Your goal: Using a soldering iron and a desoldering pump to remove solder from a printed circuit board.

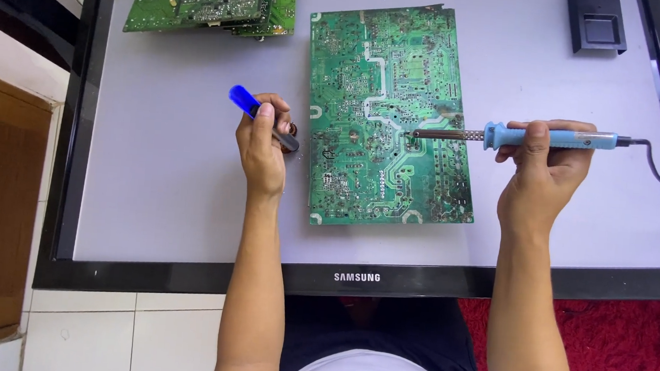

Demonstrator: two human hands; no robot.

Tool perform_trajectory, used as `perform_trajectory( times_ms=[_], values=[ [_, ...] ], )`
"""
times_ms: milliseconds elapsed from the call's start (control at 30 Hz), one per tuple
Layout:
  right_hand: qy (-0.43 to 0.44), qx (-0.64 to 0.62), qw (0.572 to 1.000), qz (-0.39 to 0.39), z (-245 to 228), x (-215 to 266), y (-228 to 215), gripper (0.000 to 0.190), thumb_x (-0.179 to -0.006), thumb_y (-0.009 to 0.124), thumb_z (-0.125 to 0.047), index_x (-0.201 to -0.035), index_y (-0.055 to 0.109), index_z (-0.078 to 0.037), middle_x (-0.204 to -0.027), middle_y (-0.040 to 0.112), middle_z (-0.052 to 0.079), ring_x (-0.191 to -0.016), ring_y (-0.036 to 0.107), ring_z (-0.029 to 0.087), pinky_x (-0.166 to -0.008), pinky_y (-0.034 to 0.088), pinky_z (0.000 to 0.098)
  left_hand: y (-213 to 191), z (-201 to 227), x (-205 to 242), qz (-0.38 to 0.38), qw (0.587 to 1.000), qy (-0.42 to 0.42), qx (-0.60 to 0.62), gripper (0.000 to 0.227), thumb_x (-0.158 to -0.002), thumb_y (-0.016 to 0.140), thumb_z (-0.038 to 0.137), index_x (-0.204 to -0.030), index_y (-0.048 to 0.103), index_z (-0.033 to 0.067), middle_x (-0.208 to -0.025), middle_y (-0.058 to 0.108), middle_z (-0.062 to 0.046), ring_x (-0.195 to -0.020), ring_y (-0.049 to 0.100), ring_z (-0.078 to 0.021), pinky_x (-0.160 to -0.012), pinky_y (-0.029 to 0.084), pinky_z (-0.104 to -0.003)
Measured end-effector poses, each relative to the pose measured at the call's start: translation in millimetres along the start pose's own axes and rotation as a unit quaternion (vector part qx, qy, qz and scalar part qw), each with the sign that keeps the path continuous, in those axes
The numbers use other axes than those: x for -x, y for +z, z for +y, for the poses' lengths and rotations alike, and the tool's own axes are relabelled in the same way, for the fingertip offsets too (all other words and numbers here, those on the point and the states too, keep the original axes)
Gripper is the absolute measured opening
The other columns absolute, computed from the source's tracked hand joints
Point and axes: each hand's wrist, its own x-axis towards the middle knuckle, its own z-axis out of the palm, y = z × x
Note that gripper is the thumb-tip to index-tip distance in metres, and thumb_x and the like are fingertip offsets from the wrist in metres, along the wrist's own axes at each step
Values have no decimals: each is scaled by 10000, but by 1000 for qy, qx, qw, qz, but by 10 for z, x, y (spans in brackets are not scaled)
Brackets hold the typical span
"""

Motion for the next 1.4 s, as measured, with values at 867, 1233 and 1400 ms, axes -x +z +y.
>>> perform_trajectory(
  times_ms=[867,1233,1400],
  values=[
    [98,-86,991,13,477,-96,-278,219,-1098,702,-278,-1083,518,-160,-1032,732,132,-819,669,222,-663,512,277,94,-32,31,14,999,17,-36,288,-1062,501,354,-882,508,129,-809,490,-7,-690,470,-114,-653,388,-257],
    [-22,46,971,-234,-326,-332,-106,218,-1136,695,-183,-1172,502,-90,-1108,683,137,-1086,736,247,-828,556,270,108,-64,38,21,999,11,-33,285,-1044,507,366,-882,514,131,-797,489,-12,-690,464,-112,-652,371,-259],
    [-24,64,953,-295,-454,-337,-21,187,-1135,676,-94,-1186,496,-91,-1132,610,84,-1164,732,231,-957,599,292,119,-38,45,16,999,24,-34,308,-1048,509,377,-867,513,129,-798,487,-4,-693,464,-112,-651,369,-256]
  ],
)
